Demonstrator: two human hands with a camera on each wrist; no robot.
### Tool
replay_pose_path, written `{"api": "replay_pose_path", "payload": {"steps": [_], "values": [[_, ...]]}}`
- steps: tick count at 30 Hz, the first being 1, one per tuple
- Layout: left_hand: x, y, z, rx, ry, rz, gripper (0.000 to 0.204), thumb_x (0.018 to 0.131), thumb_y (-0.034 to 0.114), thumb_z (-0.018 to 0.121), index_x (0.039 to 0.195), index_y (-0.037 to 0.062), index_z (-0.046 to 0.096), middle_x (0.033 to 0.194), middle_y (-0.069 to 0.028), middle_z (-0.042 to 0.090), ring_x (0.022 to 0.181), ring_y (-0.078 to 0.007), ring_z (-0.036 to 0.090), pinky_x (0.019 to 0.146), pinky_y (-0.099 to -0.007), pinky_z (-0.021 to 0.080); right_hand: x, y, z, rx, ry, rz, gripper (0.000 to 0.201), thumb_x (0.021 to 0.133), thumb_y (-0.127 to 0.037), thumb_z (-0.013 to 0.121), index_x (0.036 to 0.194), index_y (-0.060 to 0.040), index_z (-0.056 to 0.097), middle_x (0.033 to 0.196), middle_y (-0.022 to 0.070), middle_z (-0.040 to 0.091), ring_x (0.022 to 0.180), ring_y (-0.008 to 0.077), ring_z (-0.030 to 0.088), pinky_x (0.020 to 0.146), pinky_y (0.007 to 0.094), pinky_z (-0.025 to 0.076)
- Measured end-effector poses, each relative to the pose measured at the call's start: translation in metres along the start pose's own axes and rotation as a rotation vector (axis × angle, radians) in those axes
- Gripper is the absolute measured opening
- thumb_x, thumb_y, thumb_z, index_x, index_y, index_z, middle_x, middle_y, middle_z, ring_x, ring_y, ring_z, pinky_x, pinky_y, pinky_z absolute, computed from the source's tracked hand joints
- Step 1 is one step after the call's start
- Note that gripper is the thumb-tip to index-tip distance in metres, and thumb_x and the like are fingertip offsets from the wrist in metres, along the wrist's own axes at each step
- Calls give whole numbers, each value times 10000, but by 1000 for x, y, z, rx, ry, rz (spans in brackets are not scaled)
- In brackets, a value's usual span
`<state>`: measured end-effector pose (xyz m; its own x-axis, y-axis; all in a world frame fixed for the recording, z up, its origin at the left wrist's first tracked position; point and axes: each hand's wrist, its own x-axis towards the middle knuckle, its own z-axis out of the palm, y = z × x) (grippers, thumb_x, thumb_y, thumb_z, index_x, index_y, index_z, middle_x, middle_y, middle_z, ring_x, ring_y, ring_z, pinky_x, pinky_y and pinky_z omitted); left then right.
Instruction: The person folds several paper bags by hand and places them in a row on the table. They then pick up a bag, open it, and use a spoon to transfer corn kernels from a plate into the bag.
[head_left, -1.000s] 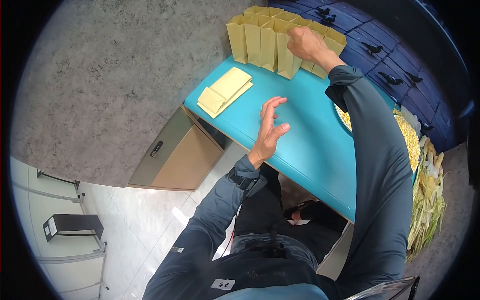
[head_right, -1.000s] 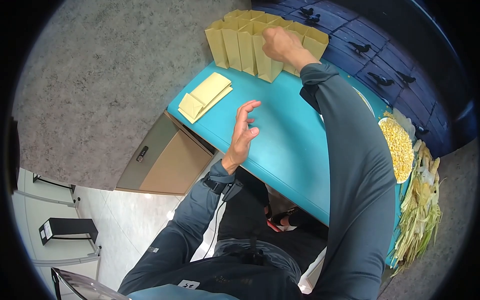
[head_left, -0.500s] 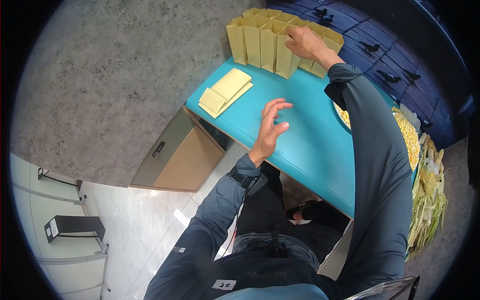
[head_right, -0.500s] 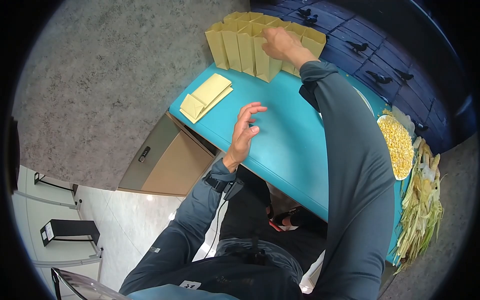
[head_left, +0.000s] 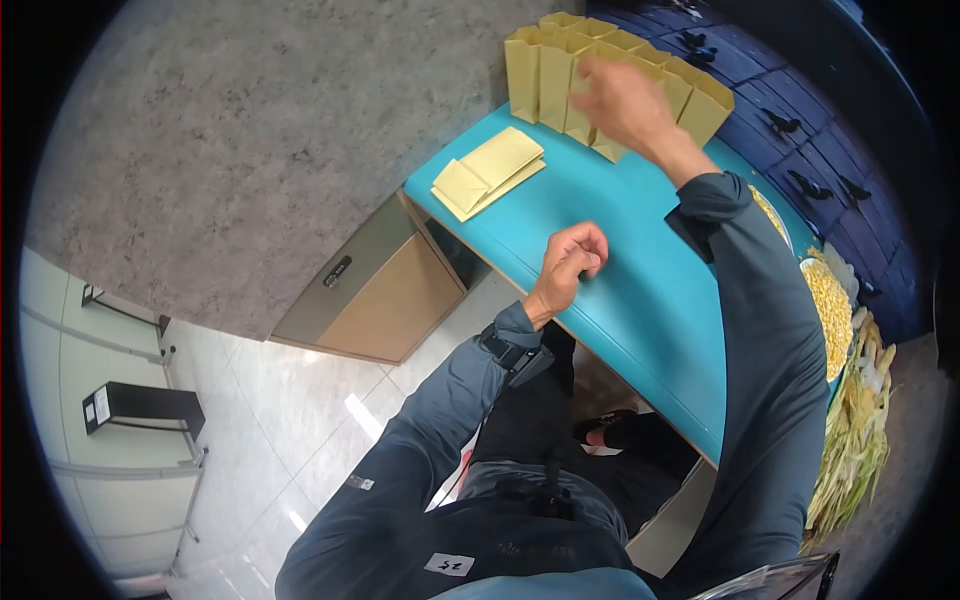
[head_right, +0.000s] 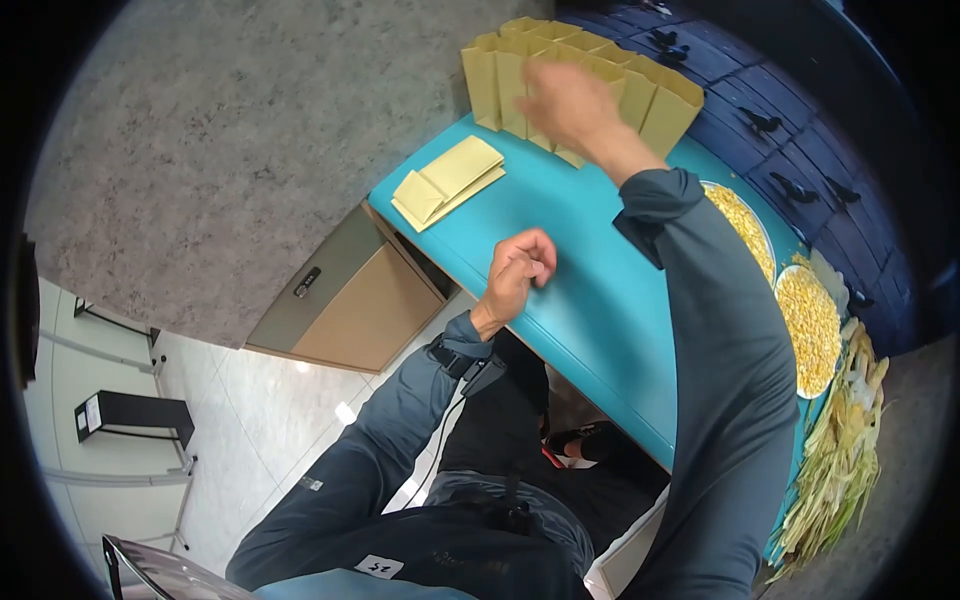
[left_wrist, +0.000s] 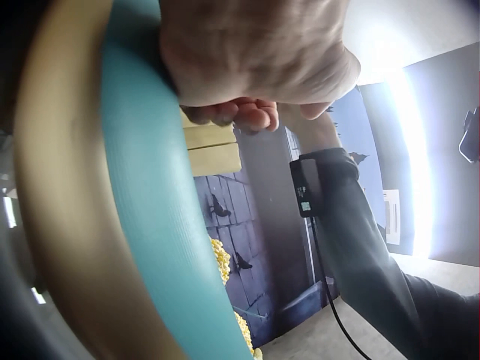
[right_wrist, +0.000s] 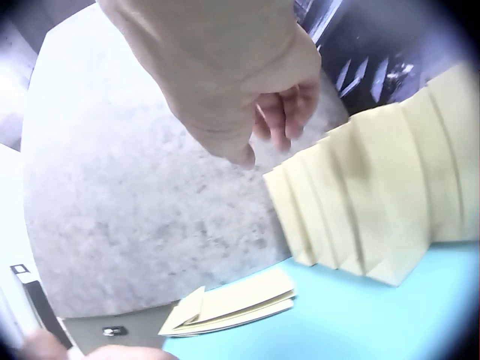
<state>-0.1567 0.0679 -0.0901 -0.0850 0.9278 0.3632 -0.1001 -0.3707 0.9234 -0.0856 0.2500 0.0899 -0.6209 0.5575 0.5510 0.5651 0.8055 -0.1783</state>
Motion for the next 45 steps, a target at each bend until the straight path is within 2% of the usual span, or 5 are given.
{"api": "replay_pose_path", "payload": {"steps": [2, 7, 27, 34, 45], "values": [[-3, 12, 11, -107, 20, -88, 163, 771, 116, 528, 702, -25, 572, 583, -38, 474, 492, -128, 350, 503, -286, 254, 3, -26, 20, 140, -357, -22, 350, 904, -318, 819, 1111, -37, 782, 1046, 184, 796, 1006, 373, 761, 877, 470, 605], [-8, -8, 4, -307, 73, 56, 180, 761, 132, 511, 656, -13, 520, 528, -27, 399, 493, -126, 302, 525, -333, 237, 13, -70, 87, 260, -708, -96, 421, 880, -391, 856, 1061, -16, 803, 1038, 216, 802, 986, 366, 776, 847, 460, 604], [-30, 50, 19, -624, 748, -82, 294, 1058, 300, 484, 846, 97, 469, 758, -61, 495, 687, -181, 431, 662, -343, 366, -4, -70, 94, 293, -781, -20, 322, 919, -265, 772, 1104, -5, 728, 1014, 216, 781, 951, 358, 752, 807, 478, 578], [-26, 92, 7, -1193, 58, -269, 795, 1007, 648, 594, 1553, 76, 514, 1487, -158, 589, 1360, -335, 590, 1156, -554, 488, -131, -37, -24, 606, -341, -228, 88, 966, -77, 703, 950, -25, 634, 1198, 133, 619, 1088, 339, 633, 908, 451, 539], [-22, 72, 75, -338, -328, -394, 950, 780, 463, 803, 1537, -17, 489, 1304, -165, 657, 1212, -271, 657, 1036, -408, 543, -297, -3, -131, 563, 80, 102, 410, 890, -95, 832, 1263, -71, 664, 1323, 134, 629, 1168, 312, 627, 929, 424, 536]]}}
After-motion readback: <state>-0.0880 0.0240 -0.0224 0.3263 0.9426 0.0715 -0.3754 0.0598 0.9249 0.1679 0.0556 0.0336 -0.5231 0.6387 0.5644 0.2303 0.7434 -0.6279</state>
